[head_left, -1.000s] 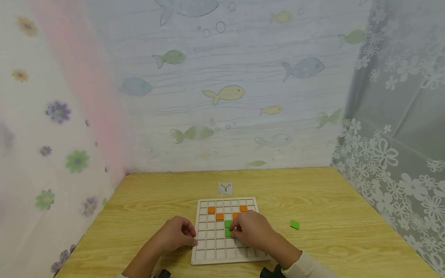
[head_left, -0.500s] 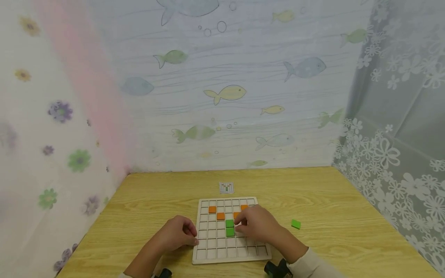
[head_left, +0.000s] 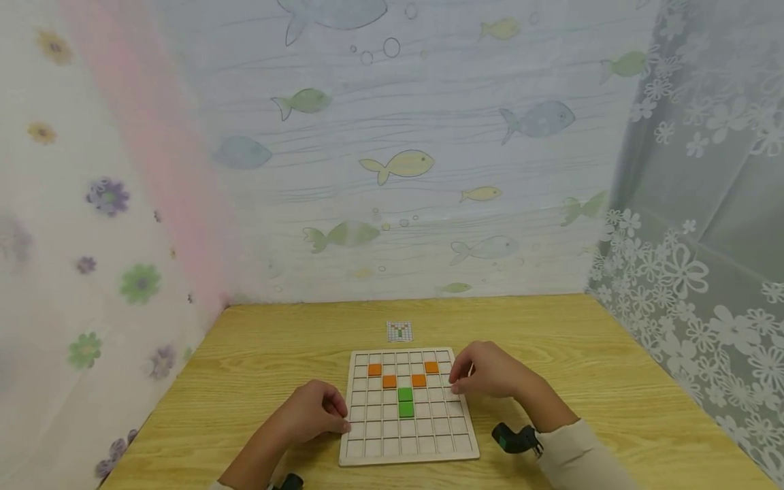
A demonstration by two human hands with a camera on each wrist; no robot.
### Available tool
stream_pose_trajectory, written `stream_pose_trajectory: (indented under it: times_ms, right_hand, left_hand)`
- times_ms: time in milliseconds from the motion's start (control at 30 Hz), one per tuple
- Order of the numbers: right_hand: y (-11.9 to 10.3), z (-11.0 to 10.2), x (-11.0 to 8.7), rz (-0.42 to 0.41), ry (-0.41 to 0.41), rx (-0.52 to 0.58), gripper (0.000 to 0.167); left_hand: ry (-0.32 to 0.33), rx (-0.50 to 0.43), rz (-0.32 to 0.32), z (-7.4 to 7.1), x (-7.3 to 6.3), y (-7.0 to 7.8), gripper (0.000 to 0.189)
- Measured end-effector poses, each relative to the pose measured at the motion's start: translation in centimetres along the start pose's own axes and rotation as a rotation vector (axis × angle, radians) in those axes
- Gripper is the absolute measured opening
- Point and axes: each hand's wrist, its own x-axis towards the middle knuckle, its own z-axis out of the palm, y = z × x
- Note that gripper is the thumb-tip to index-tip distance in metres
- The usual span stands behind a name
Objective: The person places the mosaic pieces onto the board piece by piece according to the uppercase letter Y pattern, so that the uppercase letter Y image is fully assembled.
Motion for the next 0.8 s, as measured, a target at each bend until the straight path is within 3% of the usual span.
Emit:
stream_pose_trajectory:
  times_ms: [267, 800]
  right_hand:
    - [2.3, -2.4, -1.2, 0.022, -0.025, 0.047, 0.017]
    - [6.7, -6.0, -5.0, 0.127, -0.067, 0.137, 0.025]
  left_hand:
    - [-0.002, -0.003, 0.006, 0.0, -0.1, -0.1, 0.023]
    - [-0.004, -0.018, 0.003, 0.1, 0.1, -0.1, 0.022]
